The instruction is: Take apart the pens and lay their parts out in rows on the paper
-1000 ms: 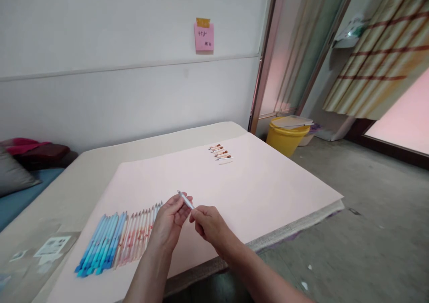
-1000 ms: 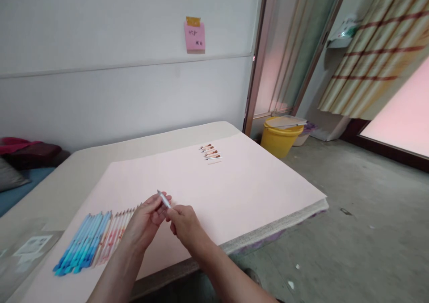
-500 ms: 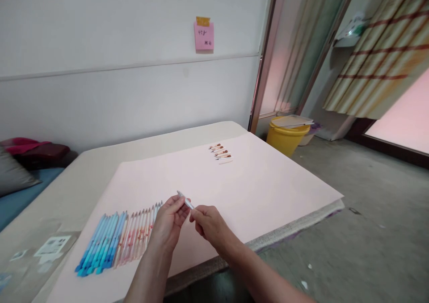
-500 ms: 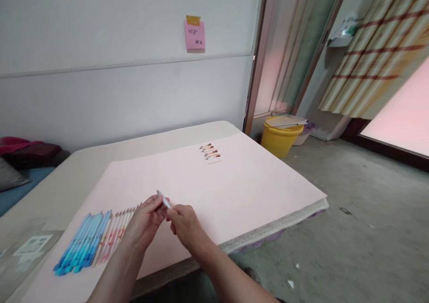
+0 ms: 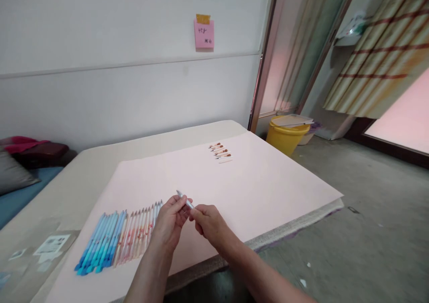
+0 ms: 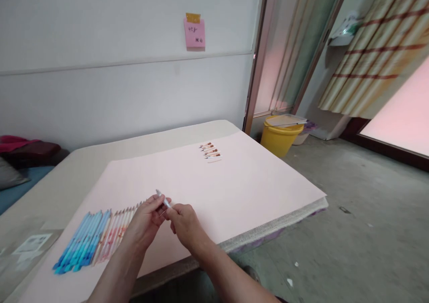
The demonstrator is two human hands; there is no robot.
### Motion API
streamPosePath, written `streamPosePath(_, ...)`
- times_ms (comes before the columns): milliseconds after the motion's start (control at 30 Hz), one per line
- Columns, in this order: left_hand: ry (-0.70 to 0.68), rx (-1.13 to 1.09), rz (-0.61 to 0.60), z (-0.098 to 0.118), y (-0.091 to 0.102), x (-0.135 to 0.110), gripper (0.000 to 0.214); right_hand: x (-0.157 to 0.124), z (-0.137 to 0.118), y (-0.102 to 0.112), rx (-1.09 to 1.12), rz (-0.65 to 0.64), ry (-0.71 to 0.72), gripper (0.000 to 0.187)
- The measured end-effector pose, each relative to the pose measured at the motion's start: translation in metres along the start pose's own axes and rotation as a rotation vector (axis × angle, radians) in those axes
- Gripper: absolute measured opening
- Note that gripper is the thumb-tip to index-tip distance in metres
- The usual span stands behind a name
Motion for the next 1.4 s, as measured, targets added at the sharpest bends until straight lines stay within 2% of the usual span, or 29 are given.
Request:
streamPosePath(167, 0.076, -0.017, -0.025, 0.0014, -0.0005, -0.0009, 0.023, 0.0001, -0.0005, 0.0028, -0.005, 0.009, 0.010, 0.023)
streamPosePath(300, 0.029, -0.010, -0.017, -0.0001, 0.0015, 0.0007, 0.011, -0.0009, -0.0038, 0.0024, -0.014, -0.005, -0.023, 0.021)
streamPosePath(533, 0.058, -0.042, -0.010, 0.0010, -0.0001, 0.0001, 0.021, -0.0001, -0.0001, 0.0032, 0.011, 0.016, -0.007, 0.021)
streamPosePath(733, 0.013, -0.057, 0.037, -0.0012, 0.0043, 0.0044, 0.008, 0.0009, 0.0010, 0.0007, -0.006, 0.005, -0.012, 0.021)
streamPosePath(967, 0.053, -0.033, 0.003, 0.0029, -0.0012, -0.0014, 0.023, 0.0001, 0.0014, 0.0033, 0.013, 0.022, 0.013, 0.022)
streamPosePath(1100, 0.015, -0.032, 0.016, 0.0007, 0.0014, 0.0015, 0.012, 0.0007, -0.0007, 0.0019, 0.002, 0.006, -0.006, 0.021)
streamPosePath(1200, -0.025, -0.026, 0.031, 0.0000, 0.0024, 0.0026, 0.012, 0.0007, -0.0019, 0.0011, -0.012, -0.009, -0.043, 0.020)
streamPosePath(1400, 0.062, -0.017, -0.004, 0.0013, -0.0006, 0.0000, 0.022, 0.0006, 0.0018, 0.0026, 0.013, 0.020, 0.013, 0.023)
Point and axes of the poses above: each hand's wrist, its own x-axis towards the middle knuckle, its own y-axis out of the back of the hand, z = x × y, the point moved 2 cm from there along x, towards the middle knuckle, and after that the axes turned 2 degrees about -x, right-handed, at the moved point
